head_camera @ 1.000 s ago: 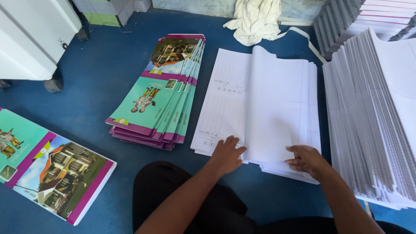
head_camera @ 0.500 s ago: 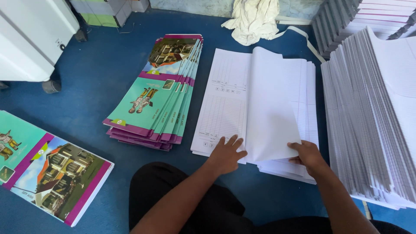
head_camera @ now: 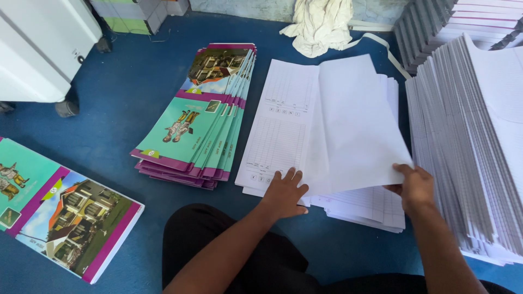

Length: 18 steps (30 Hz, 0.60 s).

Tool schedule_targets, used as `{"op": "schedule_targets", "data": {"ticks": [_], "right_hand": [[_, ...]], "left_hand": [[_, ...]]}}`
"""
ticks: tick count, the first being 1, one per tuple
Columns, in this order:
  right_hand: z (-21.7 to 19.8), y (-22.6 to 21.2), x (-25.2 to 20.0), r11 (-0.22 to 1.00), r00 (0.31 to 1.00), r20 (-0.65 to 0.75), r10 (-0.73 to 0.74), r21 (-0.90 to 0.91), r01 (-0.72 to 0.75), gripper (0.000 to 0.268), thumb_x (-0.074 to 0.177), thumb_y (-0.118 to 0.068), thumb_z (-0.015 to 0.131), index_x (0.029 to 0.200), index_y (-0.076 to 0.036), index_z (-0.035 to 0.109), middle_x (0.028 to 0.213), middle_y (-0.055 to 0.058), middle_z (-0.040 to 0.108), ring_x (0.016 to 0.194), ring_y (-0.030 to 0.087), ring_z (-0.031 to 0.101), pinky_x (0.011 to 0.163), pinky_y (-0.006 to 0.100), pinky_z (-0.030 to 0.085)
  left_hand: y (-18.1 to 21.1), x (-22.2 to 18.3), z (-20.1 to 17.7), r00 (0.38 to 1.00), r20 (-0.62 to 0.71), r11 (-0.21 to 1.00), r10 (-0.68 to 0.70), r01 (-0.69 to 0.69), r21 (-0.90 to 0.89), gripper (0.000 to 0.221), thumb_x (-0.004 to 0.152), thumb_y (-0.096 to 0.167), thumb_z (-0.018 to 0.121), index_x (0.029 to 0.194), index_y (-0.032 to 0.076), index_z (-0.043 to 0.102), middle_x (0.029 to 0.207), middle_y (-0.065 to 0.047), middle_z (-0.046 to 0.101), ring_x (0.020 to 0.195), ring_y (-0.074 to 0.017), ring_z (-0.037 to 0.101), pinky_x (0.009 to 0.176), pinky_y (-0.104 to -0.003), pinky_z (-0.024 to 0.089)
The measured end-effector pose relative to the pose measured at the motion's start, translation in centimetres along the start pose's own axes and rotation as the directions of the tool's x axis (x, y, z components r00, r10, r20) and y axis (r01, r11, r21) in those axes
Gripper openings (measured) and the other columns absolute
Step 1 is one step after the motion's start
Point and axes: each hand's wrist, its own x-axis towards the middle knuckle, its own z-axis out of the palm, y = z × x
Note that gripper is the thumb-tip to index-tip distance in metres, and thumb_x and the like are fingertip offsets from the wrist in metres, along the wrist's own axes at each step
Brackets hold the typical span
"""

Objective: The person sits on the floor and assembles books by inserting loose lined pages into printed covers. They repeatedly pick up a cover, open it, insert a stack of pages, and place the completed book onto a growing pile.

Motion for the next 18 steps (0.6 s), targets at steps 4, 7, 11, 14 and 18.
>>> {"op": "schedule_targets", "data": {"ticks": [4,7,11,14,18], "right_hand": [[-1.0,-0.5,0.8,0.987,0.994,0.013,-0.107,0.123,0.104,0.041,0.102,-0.016,0.059,0.13,0.013,0.056,0.112,0.028,0.066,0.096,0.032,0.069,0.085,0.04,0.06],[-1.9,-0.6,1.7,0.969,0.991,-0.005,-0.136,0.207,0.134,0.041,0.102,-0.015,0.06,0.132,0.013,0.052,0.112,0.025,0.064,0.096,0.03,0.068,0.085,0.04,0.059],[-3.1,-0.7,3.3,0.922,0.985,-0.033,-0.168,0.348,0.169,0.045,0.103,-0.013,0.061,0.135,0.014,0.046,0.119,0.023,0.062,0.102,0.028,0.068,0.086,0.039,0.059],[-3.9,-0.9,4.0,0.885,0.978,-0.054,-0.204,0.417,0.207,0.045,0.104,-0.013,0.061,0.135,0.013,0.043,0.127,0.023,0.059,0.11,0.027,0.069,0.092,0.038,0.061],[-4.3,-1.6,4.0,0.838,0.972,-0.048,-0.23,0.498,0.223,0.045,0.106,-0.014,0.057,0.139,0.014,0.042,0.134,0.025,0.058,0.115,0.03,0.069,0.095,0.041,0.06]], "left_hand": [[0.0,-0.1,0.5,1.0,0.021,0.999,-0.024,0.024,-0.027,0.074,0.083,0.061,0.071,0.138,0.013,0.058,0.156,-0.022,0.039,0.149,-0.0411,0.028,0.111,-0.066,0.031],[0.0,0.1,0.9,0.999,0.033,0.998,-0.043,0.044,-0.037,0.07,0.084,0.057,0.071,0.138,0.013,0.058,0.155,-0.022,0.04,0.148,-0.0408,0.028,0.111,-0.064,0.032],[0.1,0.1,1.2,0.997,0.01,0.997,-0.072,0.072,-0.023,0.064,0.085,0.049,0.071,0.137,0.014,0.059,0.151,-0.02,0.044,0.145,-0.0388,0.033,0.107,-0.062,0.037],[0.3,0.1,0.8,0.995,0.018,0.994,-0.097,0.098,-0.049,0.064,0.086,0.051,0.071,0.135,0.011,0.059,0.144,-0.02,0.048,0.141,-0.0383,0.038,0.105,-0.06,0.038],[0.9,-0.1,-0.2,0.987,0.087,0.983,-0.134,0.143,-0.114,0.068,0.089,0.059,0.065,0.131,0.006,0.062,0.134,-0.02,0.055,0.132,-0.0361,0.047,0.102,-0.055,0.043]]}}
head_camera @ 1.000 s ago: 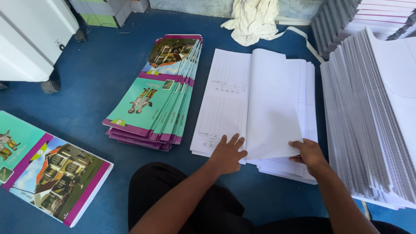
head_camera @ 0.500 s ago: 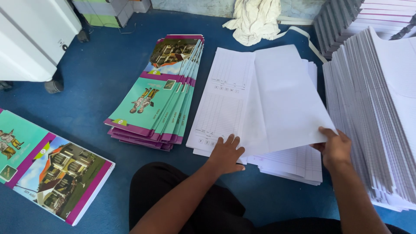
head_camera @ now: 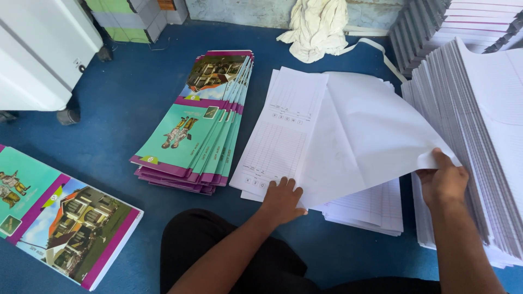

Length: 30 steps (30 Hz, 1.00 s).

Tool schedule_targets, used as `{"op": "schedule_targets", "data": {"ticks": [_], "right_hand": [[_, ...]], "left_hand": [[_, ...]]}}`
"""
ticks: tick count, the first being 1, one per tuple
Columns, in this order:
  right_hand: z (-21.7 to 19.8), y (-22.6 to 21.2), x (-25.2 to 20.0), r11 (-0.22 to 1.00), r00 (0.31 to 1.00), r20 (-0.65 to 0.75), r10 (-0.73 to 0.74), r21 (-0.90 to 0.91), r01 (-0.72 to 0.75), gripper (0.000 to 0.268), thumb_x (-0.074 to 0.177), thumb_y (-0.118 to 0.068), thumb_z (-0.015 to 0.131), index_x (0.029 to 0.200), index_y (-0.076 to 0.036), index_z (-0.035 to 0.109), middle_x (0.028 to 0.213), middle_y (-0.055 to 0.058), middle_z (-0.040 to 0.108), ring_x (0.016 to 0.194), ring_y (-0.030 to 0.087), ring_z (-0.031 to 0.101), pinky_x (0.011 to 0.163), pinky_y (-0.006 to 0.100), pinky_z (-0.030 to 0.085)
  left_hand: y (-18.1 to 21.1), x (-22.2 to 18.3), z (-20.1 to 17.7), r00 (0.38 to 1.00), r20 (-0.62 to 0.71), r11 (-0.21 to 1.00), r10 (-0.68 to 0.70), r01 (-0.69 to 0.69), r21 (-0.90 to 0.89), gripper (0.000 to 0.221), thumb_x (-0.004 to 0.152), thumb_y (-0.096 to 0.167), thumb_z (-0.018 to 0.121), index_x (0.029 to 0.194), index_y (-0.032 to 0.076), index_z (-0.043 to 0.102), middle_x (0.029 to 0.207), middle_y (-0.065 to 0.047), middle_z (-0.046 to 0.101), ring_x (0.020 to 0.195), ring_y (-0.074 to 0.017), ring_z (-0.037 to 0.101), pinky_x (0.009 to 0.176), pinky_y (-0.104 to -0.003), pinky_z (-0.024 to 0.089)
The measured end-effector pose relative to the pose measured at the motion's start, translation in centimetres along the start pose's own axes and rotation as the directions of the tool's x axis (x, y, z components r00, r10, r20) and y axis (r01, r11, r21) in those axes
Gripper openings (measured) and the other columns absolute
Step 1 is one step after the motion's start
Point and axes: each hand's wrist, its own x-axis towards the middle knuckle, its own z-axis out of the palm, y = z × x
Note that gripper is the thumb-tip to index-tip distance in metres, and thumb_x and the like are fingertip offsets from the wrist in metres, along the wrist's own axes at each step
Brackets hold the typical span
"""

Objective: The person sits on the floor and assembles books by inserting loose lined pages into printed covers. They repeatedly pick up a cover, open it, insert a stack of pages, and place the completed book onto a growing pile.

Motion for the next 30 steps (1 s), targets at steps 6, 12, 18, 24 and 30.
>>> {"op": "schedule_targets", "data": {"ticks": [6,12,18,24,30], "right_hand": [[0.5,-1.9,-0.6,0.991,0.998,0.049,-0.025,0.134,0.018,0.05,0.108,-0.015,0.052,0.144,0.015,0.033,0.137,0.027,0.057,0.124,0.031,0.07,0.101,0.042,0.057],[1.0,-2.6,-0.9,0.997,0.997,0.058,-0.045,0.067,0.041,0.049,0.106,-0.015,0.053,0.141,0.014,0.036,0.133,0.026,0.059,0.121,0.032,0.071,0.099,0.042,0.058],[0.9,-2.4,-0.9,0.999,0.998,0.033,-0.046,-0.021,0.046,0.046,0.107,-0.015,0.055,0.139,0.014,0.038,0.131,0.027,0.059,0.12,0.032,0.071,0.1,0.042,0.057],[0.6,-1.8,-0.7,0.997,0.998,0.041,-0.054,-0.058,0.056,0.045,0.105,-0.015,0.056,0.139,0.01,0.04,0.131,0.024,0.059,0.117,0.032,0.069,0.098,0.045,0.057],[0.7,-1.3,-0.2,0.998,0.998,0.047,-0.051,-0.021,0.052,0.046,0.102,-0.015,0.057,0.138,0.008,0.042,0.129,0.022,0.06,0.116,0.03,0.069,0.095,0.044,0.063]], "left_hand": [[0.5,-0.1,-0.5,0.999,-0.032,0.999,-0.006,0.005,-0.032,0.081,0.09,0.074,0.052,0.128,0.003,0.064,0.131,-0.022,0.054,0.122,-0.0382,0.049,0.098,-0.059,0.041],[-0.8,1.8,-0.6,0.992,-0.026,0.964,-0.125,0.116,-0.238,0.056,0.098,0.056,0.045,0.12,0.012,0.071,0.131,-0.015,0.056,0.121,-0.035,0.048,0.099,-0.054,0.041],[-4.1,5.9,0.5,0.947,0.021,0.838,-0.319,0.293,-0.461,0.044,0.103,0.044,0.049,0.121,0.013,0.075,0.126,-0.016,0.066,0.119,-0.036,0.06,0.101,-0.048,0.051],[-7.4,6.2,0.6,0.711,-0.235,0.748,-0.663,0.615,-0.25,0.074,0.083,0.039,0.078,0.139,0.0,0.05,0.139,-0.023,0.048,0.128,-0.0382,0.045,0.095,-0.054,0.048],[-8.6,5.1,-2.3,0.619,-0.115,0.625,-0.777,0.735,-0.263,0.111,0.076,0.053,0.085,0.149,-0.011,0.032,0.137,-0.026,0.047,0.124,-0.0383,0.046,0.097,-0.054,0.046]]}}
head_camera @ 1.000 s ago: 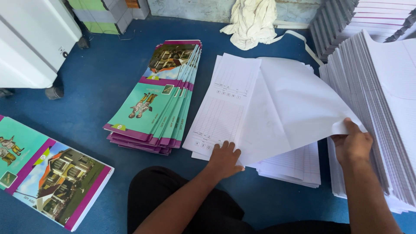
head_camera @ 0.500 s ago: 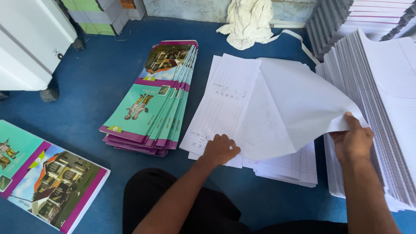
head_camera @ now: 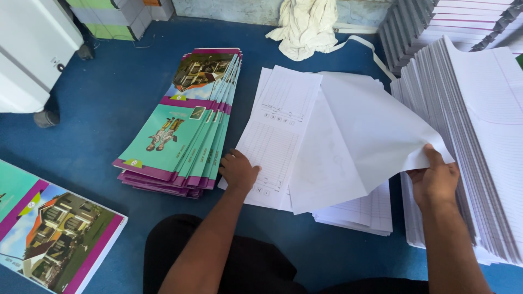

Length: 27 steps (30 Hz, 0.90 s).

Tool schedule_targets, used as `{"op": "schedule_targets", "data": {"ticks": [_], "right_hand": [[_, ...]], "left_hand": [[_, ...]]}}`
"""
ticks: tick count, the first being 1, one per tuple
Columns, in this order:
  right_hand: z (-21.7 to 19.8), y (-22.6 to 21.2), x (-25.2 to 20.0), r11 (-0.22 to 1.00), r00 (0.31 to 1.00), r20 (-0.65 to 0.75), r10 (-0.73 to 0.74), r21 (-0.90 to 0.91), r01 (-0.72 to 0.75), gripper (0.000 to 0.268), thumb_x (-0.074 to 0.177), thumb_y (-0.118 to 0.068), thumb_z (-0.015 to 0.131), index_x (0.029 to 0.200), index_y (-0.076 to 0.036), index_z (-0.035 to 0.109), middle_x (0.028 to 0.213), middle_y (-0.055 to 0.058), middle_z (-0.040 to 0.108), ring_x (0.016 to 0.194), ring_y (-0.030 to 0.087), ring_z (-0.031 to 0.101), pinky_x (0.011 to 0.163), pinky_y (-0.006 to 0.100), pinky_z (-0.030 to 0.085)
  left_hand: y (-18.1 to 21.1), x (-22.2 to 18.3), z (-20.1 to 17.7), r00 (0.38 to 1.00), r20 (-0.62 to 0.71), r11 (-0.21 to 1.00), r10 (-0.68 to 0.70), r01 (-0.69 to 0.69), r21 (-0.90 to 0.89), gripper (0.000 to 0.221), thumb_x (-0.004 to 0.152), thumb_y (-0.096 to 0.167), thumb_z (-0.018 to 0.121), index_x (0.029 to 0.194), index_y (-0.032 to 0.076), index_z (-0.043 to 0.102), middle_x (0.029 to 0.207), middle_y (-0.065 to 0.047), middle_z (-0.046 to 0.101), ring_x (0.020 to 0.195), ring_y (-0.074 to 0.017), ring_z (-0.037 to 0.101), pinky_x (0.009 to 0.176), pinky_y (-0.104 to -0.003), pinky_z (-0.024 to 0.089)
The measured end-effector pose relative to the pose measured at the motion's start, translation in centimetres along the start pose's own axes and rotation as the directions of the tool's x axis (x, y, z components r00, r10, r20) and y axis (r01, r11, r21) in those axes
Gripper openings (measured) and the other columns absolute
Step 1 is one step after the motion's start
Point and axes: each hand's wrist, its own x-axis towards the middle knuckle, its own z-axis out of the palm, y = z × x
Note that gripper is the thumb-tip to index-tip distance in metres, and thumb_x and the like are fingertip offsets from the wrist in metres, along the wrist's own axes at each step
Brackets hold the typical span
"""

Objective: The person sits on the floor and assembles books by inserting loose lined pages into printed covers. They repeatedly pick up a cover, open it, insert a stack of pages, and place the completed book onto a growing pile.

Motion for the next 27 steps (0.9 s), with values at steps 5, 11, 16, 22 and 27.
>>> {"op": "schedule_targets", "data": {"ticks": [5,11,16,22,27], "right_hand": [[0.2,0.2,0.0,0.991,1.0,-0.025,0.002,-0.135,-0.005,0.046,0.104,-0.017,0.058,0.139,0.008,0.042,0.13,0.023,0.059,0.117,0.031,0.068,0.096,0.043,0.06],[0.0,0.4,0.0,0.976,0.999,-0.034,-0.013,-0.22,0.005,0.046,0.105,-0.02,0.057,0.14,0.008,0.045,0.131,0.024,0.06,0.119,0.032,0.068,0.101,0.044,0.059],[-0.2,0.6,0.4,0.979,0.995,-0.003,-0.097,-0.179,0.095,0.041,0.106,-0.022,0.055,0.138,0.002,0.05,0.131,0.019,0.062,0.121,0.03,0.067,0.103,0.047,0.058],[-0.9,0.1,0.5,0.962,0.967,0.054,-0.248,-0.099,0.253,0.032,0.111,-0.023,0.056,0.135,-0.002,0.051,0.128,0.017,0.063,0.122,0.028,0.066,0.106,0.046,0.058],[-1.3,-0.4,1.0,0.941,0.938,0.076,-0.338,0.054,0.334,0.028,0.113,-0.021,0.058,0.134,-0.003,0.051,0.129,0.016,0.063,0.122,0.026,0.067,0.107,0.045,0.06]], "left_hand": [[0.4,0.3,-0.4,0.998,0.059,0.999,-0.033,0.032,0.012,0.096,0.076,0.053,0.086,0.137,-0.011,0.049,0.135,-0.025,0.05,0.124,-0.037,0.048,0.098,-0.049,0.048],[-0.2,2.0,2.4,0.997,-0.027,0.959,-0.067,0.057,-0.277,0.04,0.091,0.027,0.07,0.121,0.002,0.061,0.127,-0.023,0.06,0.11,-0.0428,0.065,0.089,-0.05,0.056],[-0.3,2.6,3.8,0.985,-0.107,0.919,-0.132,0.081,-0.386,0.028,0.095,0.022,0.065,0.116,0.003,0.063,0.113,-0.022,0.068,0.102,-0.0415,0.07,0.086,-0.049,0.059],[-0.6,2.6,2.2,0.967,-0.111,0.852,-0.23,0.146,-0.502,0.027,0.098,0.015,0.06,0.115,-0.005,0.057,0.113,-0.026,0.065,0.1,-0.0414,0.071,0.079,-0.045,0.063],[-0.8,2.5,1.7,0.958,-0.138,0.825,-0.252,0.138,-0.547,0.029,0.098,0.013,0.059,0.117,-0.008,0.054,0.115,-0.03,0.064,0.099,-0.0425,0.071,0.08,-0.045,0.063]]}}
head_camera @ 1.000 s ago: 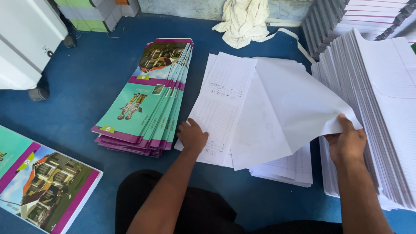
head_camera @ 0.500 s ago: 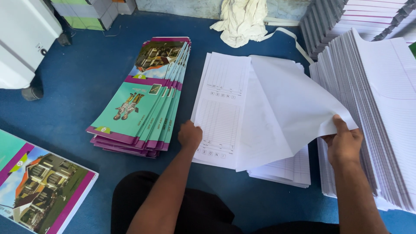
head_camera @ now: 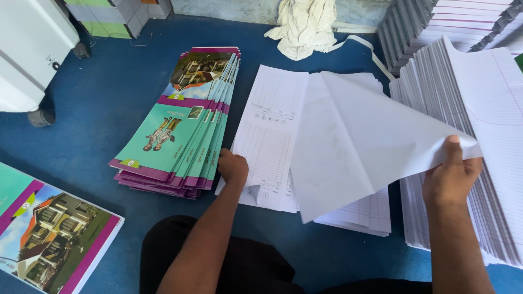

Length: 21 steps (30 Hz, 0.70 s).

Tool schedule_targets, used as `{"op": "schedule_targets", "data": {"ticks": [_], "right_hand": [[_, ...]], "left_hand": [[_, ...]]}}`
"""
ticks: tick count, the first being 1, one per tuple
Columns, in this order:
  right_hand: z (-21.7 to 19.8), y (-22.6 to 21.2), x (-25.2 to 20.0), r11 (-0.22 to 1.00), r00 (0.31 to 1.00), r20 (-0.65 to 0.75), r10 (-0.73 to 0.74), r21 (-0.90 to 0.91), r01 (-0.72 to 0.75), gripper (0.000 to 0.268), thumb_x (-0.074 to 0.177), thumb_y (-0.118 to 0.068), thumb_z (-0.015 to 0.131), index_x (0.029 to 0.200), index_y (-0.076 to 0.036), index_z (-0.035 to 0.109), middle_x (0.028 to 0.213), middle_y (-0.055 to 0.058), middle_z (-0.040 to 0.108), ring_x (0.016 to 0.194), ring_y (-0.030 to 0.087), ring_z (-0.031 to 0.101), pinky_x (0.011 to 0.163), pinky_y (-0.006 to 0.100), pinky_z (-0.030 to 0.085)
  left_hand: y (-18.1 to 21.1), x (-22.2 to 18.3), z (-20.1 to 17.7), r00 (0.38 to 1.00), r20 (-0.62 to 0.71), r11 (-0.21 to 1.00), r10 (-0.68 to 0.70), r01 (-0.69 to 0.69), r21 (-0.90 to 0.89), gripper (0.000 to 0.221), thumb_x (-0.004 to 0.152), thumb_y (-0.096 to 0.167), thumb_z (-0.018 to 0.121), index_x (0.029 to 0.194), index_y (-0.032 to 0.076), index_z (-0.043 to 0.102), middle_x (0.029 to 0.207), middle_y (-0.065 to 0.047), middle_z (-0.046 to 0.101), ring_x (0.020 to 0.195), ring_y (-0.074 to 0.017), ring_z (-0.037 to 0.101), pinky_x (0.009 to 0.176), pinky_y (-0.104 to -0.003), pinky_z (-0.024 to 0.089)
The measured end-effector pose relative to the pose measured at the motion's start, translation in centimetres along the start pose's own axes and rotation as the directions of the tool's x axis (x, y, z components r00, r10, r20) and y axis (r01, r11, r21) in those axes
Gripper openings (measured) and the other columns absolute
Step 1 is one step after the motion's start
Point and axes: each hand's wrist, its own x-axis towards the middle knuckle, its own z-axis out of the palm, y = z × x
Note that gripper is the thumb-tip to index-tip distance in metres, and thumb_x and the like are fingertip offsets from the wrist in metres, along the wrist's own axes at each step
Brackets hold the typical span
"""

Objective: The person sits on the floor and assembles books by inserting loose lined pages into printed covers. They repeatedly pick up a cover, open it, insert a stack of pages, and place the completed book onto a growing pile.

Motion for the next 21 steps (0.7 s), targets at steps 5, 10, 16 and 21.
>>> {"op": "schedule_targets", "data": {"ticks": [5,10,16,21], "right_hand": [[-0.8,-0.4,0.0,0.995,0.994,0.057,-0.097,-0.033,0.099,0.027,0.118,-0.023,0.056,0.134,-0.001,0.052,0.127,0.017,0.064,0.12,0.027,0.069,0.105,0.044,0.062],[-1.3,-1.2,0.3,0.979,0.974,0.101,-0.204,0.017,0.203,0.024,0.119,-0.017,0.053,0.136,-0.001,0.051,0.128,0.016,0.064,0.122,0.028,0.068,0.109,0.044,0.062],[-1.3,-1.3,0.5,0.974,0.973,0.073,-0.217,0.083,0.211,0.02,0.12,-0.017,0.053,0.133,-0.002,0.05,0.127,0.015,0.063,0.122,0.026,0.07,0.11,0.042,0.063],[-1.6,-1.4,0.5,0.968,0.969,0.1,-0.227,0.131,0.213,0.018,0.123,-0.014,0.052,0.132,0.002,0.051,0.122,0.015,0.061,0.117,0.025,0.067,0.11,0.043,0.062]], "left_hand": [[-0.9,0.6,0.8,1.0,0.021,1.0,0.022,-0.023,0.021,0.03,0.098,0.012,0.059,0.118,-0.009,0.054,0.116,-0.03,0.063,0.1,-0.0427,0.071,0.078,-0.044,0.063],[-1.6,1.2,0.8,0.994,0.101,0.995,0.043,-0.052,0.089,0.033,0.096,0.013,0.062,0.12,-0.009,0.056,0.117,-0.032,0.065,0.103,-0.0427,0.071,0.085,-0.046,0.061],[-0.9,-2.7,-0.9,0.771,-0.046,0.704,0.635,-0.554,0.443,0.049,0.075,0.019,0.071,0.119,-0.001,0.062,0.122,-0.027,0.057,0.109,-0.041,0.061,0.078,-0.053,0.056],[2.3,-9.3,2.7,0.83,0.324,0.862,0.453,-0.501,0.08,0.048,0.095,0.044,0.063,0.121,0.003,0.064,0.109,-0.019,0.069,0.099,-0.0364,0.066,0.083,-0.054,0.055]]}}
